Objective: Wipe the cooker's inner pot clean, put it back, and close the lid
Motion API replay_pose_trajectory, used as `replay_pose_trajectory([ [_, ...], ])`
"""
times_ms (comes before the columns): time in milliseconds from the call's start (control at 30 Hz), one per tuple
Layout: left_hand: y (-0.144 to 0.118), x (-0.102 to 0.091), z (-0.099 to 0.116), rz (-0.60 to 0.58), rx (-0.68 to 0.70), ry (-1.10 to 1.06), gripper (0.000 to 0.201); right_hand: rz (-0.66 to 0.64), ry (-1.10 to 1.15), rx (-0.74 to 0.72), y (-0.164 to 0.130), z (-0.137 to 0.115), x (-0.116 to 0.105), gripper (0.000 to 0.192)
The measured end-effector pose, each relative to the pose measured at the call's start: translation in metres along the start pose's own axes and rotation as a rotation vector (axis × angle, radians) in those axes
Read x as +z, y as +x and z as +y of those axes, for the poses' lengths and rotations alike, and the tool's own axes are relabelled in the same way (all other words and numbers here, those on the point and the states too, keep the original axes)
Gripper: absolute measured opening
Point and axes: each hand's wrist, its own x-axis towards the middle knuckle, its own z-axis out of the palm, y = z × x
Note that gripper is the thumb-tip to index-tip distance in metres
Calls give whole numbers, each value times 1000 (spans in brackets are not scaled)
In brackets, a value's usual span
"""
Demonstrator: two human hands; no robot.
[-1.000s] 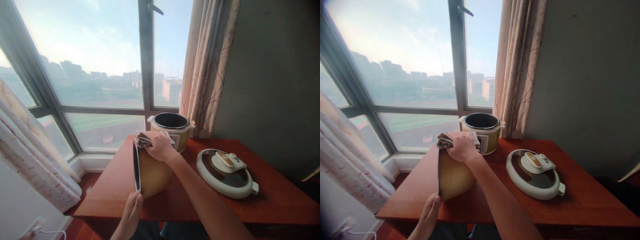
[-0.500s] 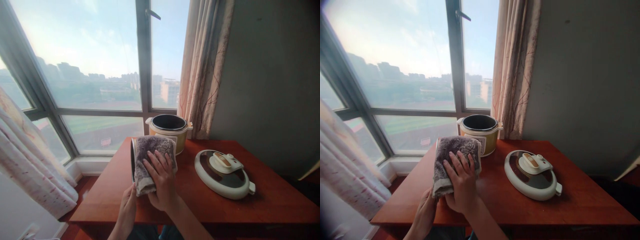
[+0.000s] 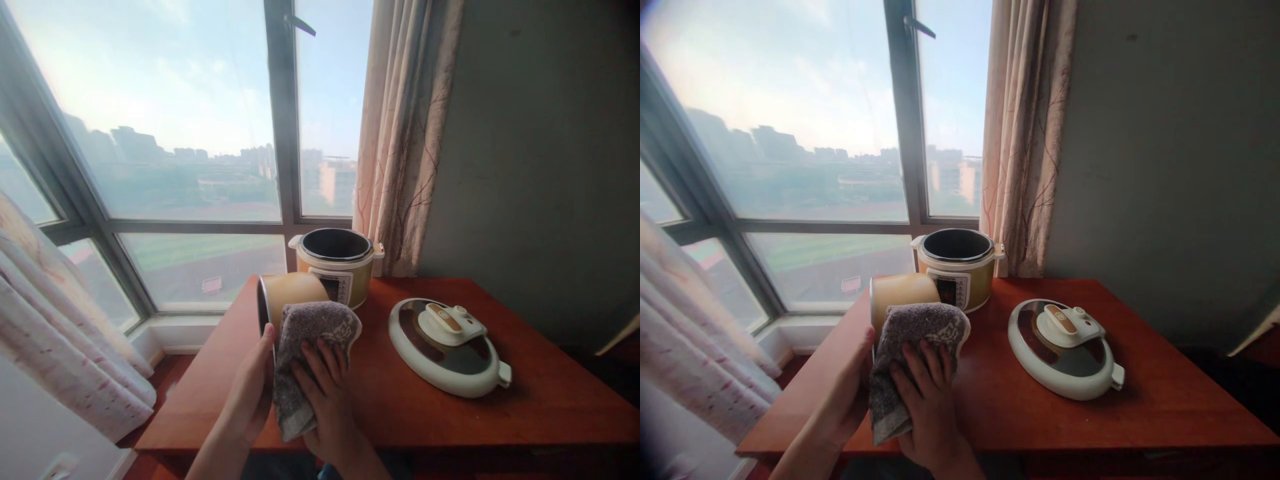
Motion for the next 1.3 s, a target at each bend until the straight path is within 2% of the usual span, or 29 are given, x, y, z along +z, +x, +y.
replay_pose_trajectory([
  [133,-4,14,7,44,-44,-65,48,0,-11,9,39,-1,-30,69],
  [233,0,12,1,42,57,-50,47,-28,35,40,77,1,-49,65],
  [367,5,-1,-19,40,181,87,50,-87,62,180,131,8,-63,48],
  [500,3,-11,-36,31,227,275,57,-241,-5,273,171,13,-69,28],
  [600,2,-24,-47,61,352,392,58,-324,-79,285,189,14,-66,28],
  [700,4,-49,-62,133,452,503,56,-351,-136,295,198,14,-59,30],
  [800,10,-75,-76,187,498,623,56,-343,-140,295,201,16,-52,30],
  [867,13,-84,-81,176,516,682,55,-313,-122,278,198,17,-49,28],
  [967,13,-81,-82,99,535,721,55,-233,-71,207,187,19,-47,28],
  [1033,11,-76,-81,65,542,731,56,-183,-43,153,175,21,-46,36],
  [1200,8,-69,-76,111,541,676,57,-105,-17,41,130,23,-41,64],
  [1300,7,-65,-68,95,530,627,54,-22,-11,-13,93,19,-32,72],
])
